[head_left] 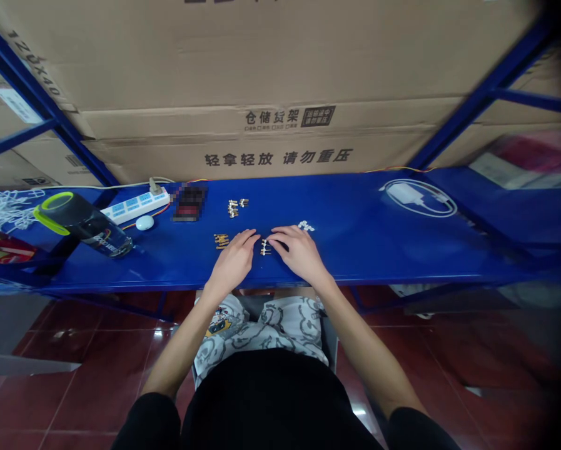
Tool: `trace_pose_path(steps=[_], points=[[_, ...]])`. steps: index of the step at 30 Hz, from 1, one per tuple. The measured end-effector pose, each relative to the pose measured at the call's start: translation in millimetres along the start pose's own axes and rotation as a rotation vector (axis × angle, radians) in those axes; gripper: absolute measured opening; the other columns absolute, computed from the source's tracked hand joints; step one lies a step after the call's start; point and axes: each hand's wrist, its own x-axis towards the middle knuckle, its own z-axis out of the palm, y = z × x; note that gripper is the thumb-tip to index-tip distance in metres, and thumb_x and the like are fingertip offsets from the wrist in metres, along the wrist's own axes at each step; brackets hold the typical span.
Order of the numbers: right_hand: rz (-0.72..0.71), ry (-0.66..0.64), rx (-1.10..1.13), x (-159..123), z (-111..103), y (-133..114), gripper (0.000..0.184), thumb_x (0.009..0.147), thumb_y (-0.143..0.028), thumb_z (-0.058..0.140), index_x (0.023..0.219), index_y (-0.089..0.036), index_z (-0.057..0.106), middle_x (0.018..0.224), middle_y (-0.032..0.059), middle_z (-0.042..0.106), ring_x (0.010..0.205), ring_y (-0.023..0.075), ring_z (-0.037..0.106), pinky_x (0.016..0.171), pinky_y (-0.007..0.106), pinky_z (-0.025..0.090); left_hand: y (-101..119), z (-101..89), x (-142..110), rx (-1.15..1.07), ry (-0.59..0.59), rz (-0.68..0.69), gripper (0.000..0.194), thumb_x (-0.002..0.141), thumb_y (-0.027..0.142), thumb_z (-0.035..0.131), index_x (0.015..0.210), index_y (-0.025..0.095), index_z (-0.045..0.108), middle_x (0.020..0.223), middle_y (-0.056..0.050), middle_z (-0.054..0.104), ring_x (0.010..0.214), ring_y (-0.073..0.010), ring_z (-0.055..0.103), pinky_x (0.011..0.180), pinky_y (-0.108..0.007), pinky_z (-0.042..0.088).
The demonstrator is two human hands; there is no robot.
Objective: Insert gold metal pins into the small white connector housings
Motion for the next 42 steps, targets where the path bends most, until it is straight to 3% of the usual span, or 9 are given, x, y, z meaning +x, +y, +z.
trace_pose_path(steps=[6,12,21,26,42], points=[[0.008,-0.016,-0.048,-2,-4,0,0.030,0.104,-0.027,0.046,0.114,-0.025,0.075,0.125,0.0037,0.073,0.116,0.0245,0.065,0.099,0.044,0.049,-3,1.1,0,0.009,0.019,0.022,0.043,0.100,0.008,0.038,0.138,0.014,0.059,0.150,-0.012,0.055,0.143,-0.0250,0.048,0.124,-0.047,0.036],[-0.016,-0.096,-0.222,-9,-8,6,0.041,0.104,-0.025,0.040,0.135,-0.015,0.065,0.145,0.0123,0.061,0.135,0.0298,0.056,0.110,0.049,0.045,-2,2.4,0,0.021,0.028,0.001,0.044,0.101,0.009,0.038,0.141,0.011,0.055,0.151,-0.014,0.054,0.145,-0.0263,0.046,0.124,-0.048,0.036],[0.000,-0.100,-0.194,-9,-3,7,0.047,0.105,-0.026,0.035,0.146,-0.014,0.056,0.151,0.0130,0.055,0.140,0.0288,0.052,0.119,0.050,0.039,-1,0.4,0,0.041,0.025,-0.007,0.043,0.102,0.012,0.038,0.142,0.013,0.055,0.151,-0.014,0.053,0.144,-0.0265,0.047,0.123,-0.048,0.037],[-0.024,-0.111,-0.215,-8,-4,7,0.045,0.105,-0.024,0.034,0.139,-0.014,0.062,0.149,0.0123,0.058,0.139,0.0297,0.052,0.118,0.050,0.040,0,-0.1,0,0.046,0.010,-0.006,0.043,0.102,0.011,0.039,0.141,0.010,0.057,0.151,-0.015,0.053,0.145,-0.0267,0.046,0.124,-0.046,0.036],[-0.030,-0.102,-0.212,-9,-3,8,0.046,0.104,-0.025,0.034,0.141,-0.017,0.060,0.149,0.0127,0.058,0.139,0.0288,0.051,0.115,0.051,0.041,0,-2.0,1,0.045,0.037,0.016,0.041,0.103,0.012,0.038,0.138,0.011,0.059,0.149,-0.014,0.055,0.141,-0.0266,0.049,0.123,-0.046,0.037]])
